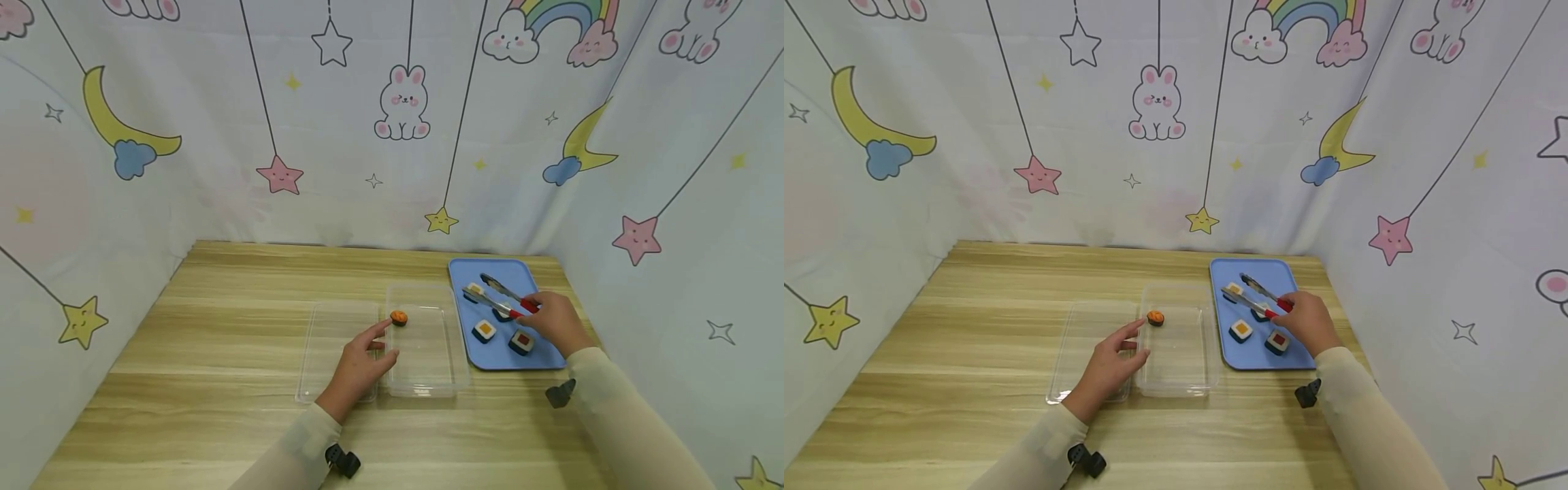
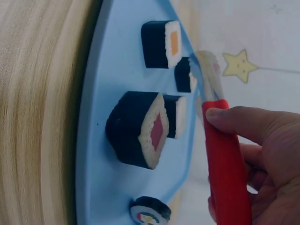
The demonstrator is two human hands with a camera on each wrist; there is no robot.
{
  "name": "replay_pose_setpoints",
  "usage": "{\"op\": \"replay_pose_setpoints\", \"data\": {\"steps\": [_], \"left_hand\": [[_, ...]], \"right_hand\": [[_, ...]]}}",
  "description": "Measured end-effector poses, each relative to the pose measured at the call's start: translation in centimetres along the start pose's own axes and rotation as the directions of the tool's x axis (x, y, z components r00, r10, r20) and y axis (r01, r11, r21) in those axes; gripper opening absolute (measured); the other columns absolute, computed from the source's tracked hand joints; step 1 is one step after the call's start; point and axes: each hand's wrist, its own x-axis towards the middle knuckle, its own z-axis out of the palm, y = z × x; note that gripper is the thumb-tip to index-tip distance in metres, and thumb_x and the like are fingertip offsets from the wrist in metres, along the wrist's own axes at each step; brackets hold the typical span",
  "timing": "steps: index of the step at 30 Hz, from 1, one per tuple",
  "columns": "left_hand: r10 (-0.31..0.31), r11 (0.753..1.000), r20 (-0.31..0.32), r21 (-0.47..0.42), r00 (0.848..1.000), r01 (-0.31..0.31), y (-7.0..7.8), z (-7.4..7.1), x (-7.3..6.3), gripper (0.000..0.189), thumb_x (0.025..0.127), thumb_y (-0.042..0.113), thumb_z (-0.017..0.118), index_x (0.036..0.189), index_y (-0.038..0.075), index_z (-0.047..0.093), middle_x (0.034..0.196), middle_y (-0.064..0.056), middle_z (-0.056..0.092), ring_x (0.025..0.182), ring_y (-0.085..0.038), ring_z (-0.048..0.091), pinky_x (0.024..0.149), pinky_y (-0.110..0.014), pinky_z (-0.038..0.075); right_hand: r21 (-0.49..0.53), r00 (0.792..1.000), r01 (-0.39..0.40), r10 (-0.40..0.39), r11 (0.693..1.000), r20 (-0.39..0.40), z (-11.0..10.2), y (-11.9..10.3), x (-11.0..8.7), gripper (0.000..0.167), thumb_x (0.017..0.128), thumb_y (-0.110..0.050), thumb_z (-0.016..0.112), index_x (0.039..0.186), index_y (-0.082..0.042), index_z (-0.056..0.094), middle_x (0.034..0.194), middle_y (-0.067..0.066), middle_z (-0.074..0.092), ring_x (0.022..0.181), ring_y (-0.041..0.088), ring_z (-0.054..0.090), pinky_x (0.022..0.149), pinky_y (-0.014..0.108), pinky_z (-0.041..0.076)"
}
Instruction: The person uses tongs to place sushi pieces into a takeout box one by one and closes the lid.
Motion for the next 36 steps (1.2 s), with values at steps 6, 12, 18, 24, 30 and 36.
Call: {"op": "replay_pose_setpoints", "data": {"steps": [6,12,18,24,30,36], "left_hand": [[0.001,1.0,-0.003,-0.002,1.0,-0.001,0.02,0.01,-0.09,0.062,0.09,0.023,0.079,0.149,0.02,0.059,0.139,-0.018,0.063,0.117,-0.034,0.067,0.082,-0.044,0.058],[0.008,1.0,-0.004,0.004,1.0,-0.008,0.05,0.03,-0.1,0.062,0.09,0.023,0.079,0.149,0.019,0.059,0.14,-0.018,0.062,0.117,-0.034,0.067,0.081,-0.043,0.058],[0.012,1.0,-0.004,0.006,1.0,-0.012,0.06,0.04,-0.06,0.062,0.09,0.022,0.079,0.149,0.018,0.059,0.138,-0.018,0.063,0.116,-0.033,0.067,0.081,-0.042,0.058],[0.007,1.0,-0.002,0.007,1.0,-0.007,-0.09,0.08,-0.04,0.062,0.091,0.023,0.079,0.149,0.02,0.059,0.139,-0.017,0.062,0.117,-0.032,0.067,0.081,-0.042,0.058],[0.013,1.0,-0.003,0.01,1.0,-0.013,-0.1,0.06,-0.02,0.062,0.091,0.023,0.079,0.149,0.019,0.059,0.14,-0.017,0.062,0.116,-0.032,0.067,0.08,-0.041,0.058],[0.018,1.0,-0.01,0.009,1.0,-0.018,-0.25,0.14,0.14,0.061,0.09,0.023,0.08,0.148,0.018,0.06,0.139,-0.018,0.063,0.114,-0.032,0.068,0.081,-0.043,0.058]], "right_hand": [[0.005,0.999,-0.03,0.03,1.0,0.019,0.18,0.15,0.01,0.059,0.086,-0.027,0.086,0.132,0.004,0.067,0.126,0.027,0.065,0.103,0.037,0.058,0.087,0.051,0.054],[-0.008,1.0,-0.001,0.001,1.0,0.006,0.44,0.38,0.08,0.055,0.085,-0.025,0.086,0.128,0.004,0.069,0.123,0.027,0.066,0.101,0.037,0.06,0.086,0.051,0.054],[-0.01,1.0,0.026,-0.026,1.0,-0.005,0.53,0.52,0.1,0.05,0.084,-0.024,0.086,0.124,0.003,0.072,0.12,0.026,0.069,0.1,0.037,0.062,0.087,0.052,0.054],[-0.012,0.999,0.037,-0.037,0.999,0.003,0.45,0.47,0.15,0.046,0.086,-0.022,0.085,0.122,0.003,0.073,0.118,0.026,0.07,0.1,0.037,0.062,0.088,0.053,0.053],[-0.019,1.0,0.021,-0.021,1.0,0.009,0.45,0.32,0.14,0.045,0.086,-0.022,0.085,0.122,0.003,0.073,0.116,0.025,0.07,0.099,0.035,0.063,0.086,0.051,0.054],[-0.018,1.0,0.011,-0.011,1.0,0.008,0.43,0.18,0.0,0.045,0.085,-0.022,0.085,0.121,0.003,0.074,0.116,0.025,0.07,0.099,0.035,0.062,0.086,0.051,0.053]]}}
